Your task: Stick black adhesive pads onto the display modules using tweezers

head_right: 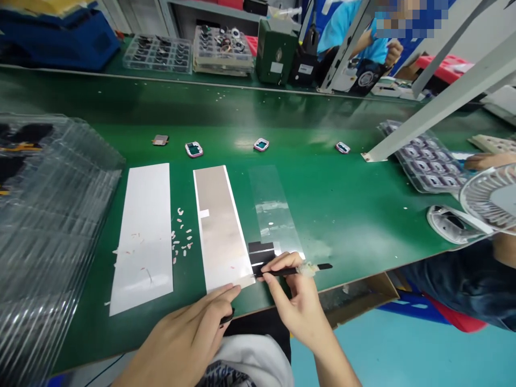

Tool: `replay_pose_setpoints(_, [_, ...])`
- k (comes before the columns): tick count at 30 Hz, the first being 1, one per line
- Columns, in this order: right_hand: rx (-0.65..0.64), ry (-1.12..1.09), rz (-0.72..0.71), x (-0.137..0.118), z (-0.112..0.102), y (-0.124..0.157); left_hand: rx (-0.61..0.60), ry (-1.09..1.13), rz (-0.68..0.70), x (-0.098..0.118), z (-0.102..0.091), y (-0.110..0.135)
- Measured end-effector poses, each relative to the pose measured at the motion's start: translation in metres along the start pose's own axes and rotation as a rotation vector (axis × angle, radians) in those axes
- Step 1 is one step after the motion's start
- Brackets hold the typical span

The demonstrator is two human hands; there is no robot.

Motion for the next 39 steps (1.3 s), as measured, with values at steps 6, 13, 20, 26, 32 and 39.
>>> replay_pose_setpoints(6, [-0.028,-0.087,0.036,-0.001,0.004,-0.002,0.046,0.045,-0.021,-0.001,-0.005,-0.002])
replay_pose_setpoints(13, [0.159,-0.270,-0.028,-0.003,-0.015,-0.002,0.034,0.160,-0.205,-0.015,-0.021,-0.017])
replay_pose_setpoints(20, [0.114,-0.044,-0.046,-0.009,-0.009,0.001,0.061,0.224,-0.214,-0.017,-0.024,-0.018])
replay_pose_setpoints(26, [0.059,0.111,-0.048,-0.005,-0.005,0.004,0.000,0.054,-0.105,-0.008,-0.018,-0.017])
replay_pose_setpoints(32, [0.092,-0.045,0.019,-0.002,-0.008,0.002,0.036,0.040,-0.133,-0.011,-0.019,-0.018])
replay_pose_setpoints(39, [0.299,-0.296,-0.057,-0.003,-0.005,0.008,0.122,0.473,-0.413,-0.032,-0.015,-0.013])
Point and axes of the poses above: each hand's wrist, its own y-axis away from the middle knuckle, its own z-axis out of the palm, x = y × z, the point moved 8 cm from there along -y, towards the middle knuckle, and after that the axes turned 4 degrees about -y, right-handed, at the moved point
